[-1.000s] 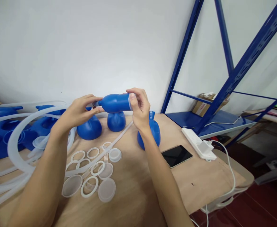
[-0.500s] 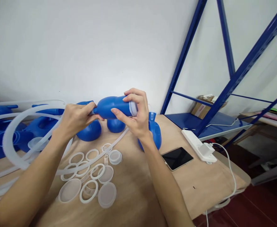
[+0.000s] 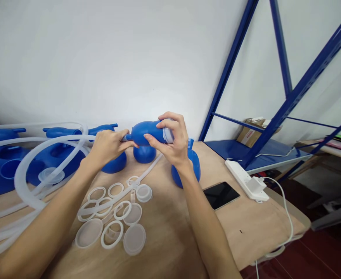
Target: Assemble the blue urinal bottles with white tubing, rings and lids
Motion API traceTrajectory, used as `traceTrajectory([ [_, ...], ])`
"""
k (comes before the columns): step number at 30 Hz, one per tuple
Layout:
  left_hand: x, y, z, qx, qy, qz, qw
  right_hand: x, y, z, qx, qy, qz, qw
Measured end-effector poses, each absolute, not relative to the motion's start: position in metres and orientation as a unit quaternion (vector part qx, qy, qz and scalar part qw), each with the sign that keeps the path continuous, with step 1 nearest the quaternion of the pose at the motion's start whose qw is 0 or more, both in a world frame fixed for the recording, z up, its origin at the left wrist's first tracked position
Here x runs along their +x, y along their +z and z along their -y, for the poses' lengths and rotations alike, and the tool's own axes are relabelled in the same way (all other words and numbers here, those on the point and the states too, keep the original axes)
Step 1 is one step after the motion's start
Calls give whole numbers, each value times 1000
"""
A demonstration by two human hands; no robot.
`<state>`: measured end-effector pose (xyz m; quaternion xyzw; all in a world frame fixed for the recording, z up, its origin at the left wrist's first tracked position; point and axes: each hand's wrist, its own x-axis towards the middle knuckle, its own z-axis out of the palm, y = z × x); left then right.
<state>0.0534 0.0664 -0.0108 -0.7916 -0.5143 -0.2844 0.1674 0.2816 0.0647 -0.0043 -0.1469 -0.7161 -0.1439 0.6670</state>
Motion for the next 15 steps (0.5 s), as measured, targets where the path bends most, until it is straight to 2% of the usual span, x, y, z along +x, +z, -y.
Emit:
traceTrajectory([
  [3,51,-13,-72,-785,-274,536,142,280,0,-59,-140,-178,709,667],
  [7,34,-16,-87,-753,-253,600,98,283,18,-34,-151,-204,639,726],
  [10,22,-18,-95,-789,-249,551,110,286,25,-27,-165,-121,680,704],
  [15,10,-20,-102,-767,-397,476,167,266,-1,-56,-250,27,721,646],
])
